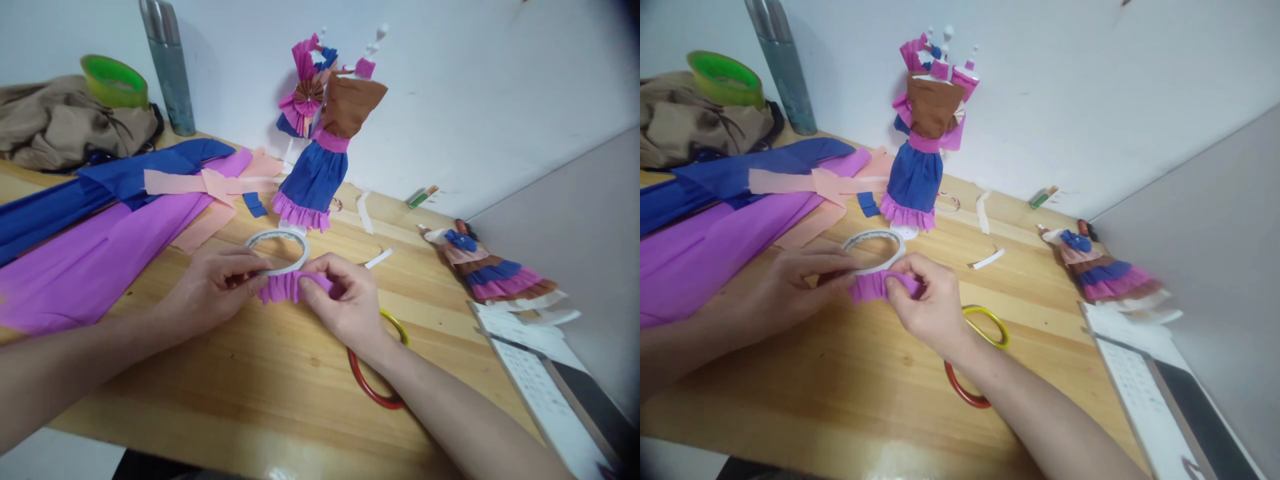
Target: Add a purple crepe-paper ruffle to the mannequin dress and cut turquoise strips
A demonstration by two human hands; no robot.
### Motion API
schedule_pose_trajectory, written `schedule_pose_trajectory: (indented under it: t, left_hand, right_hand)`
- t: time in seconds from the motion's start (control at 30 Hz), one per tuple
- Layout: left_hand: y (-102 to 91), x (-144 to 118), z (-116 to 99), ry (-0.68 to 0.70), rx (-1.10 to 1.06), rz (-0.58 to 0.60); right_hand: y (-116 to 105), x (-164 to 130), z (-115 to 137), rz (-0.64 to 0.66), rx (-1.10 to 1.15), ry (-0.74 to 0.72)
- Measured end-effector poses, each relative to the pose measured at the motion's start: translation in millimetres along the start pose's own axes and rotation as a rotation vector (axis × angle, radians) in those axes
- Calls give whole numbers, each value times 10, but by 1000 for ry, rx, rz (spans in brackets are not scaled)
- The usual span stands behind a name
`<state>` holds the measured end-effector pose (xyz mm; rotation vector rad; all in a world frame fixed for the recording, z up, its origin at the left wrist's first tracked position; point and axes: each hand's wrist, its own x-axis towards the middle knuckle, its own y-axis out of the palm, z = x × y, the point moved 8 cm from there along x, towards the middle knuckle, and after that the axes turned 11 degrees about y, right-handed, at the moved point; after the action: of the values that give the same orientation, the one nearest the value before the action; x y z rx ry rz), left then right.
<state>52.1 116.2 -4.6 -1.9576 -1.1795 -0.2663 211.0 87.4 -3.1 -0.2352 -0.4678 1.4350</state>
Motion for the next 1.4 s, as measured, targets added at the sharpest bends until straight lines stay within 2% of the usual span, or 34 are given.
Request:
schedule_pose_trajectory:
  t: [0.47,0.57,0.73,0.8,0.97,1.27,1.33,1.4]
  left_hand:
    - [18,0,-19,12,-23,20]
    - [17,2,-57,66,15,25]
    - [38,0,-170,185,82,67]
    - [44,1,-142,145,62,70]
    - [63,-10,55,-66,-136,21]
    - [85,-45,36,-38,-110,53]
    - [90,-26,46,-78,-176,65]
    - [98,-3,90,-171,-284,82]
  right_hand:
    - [-13,42,-62,-17,21,94]
    - [-3,55,-102,-4,62,131]
    - [90,98,-258,113,199,276]
    - [101,115,-272,138,239,302]
    - [60,132,-158,148,266,226]
    - [95,98,-188,142,195,204]
    - [69,89,-148,166,214,160]
    - [-22,95,-107,119,233,71]
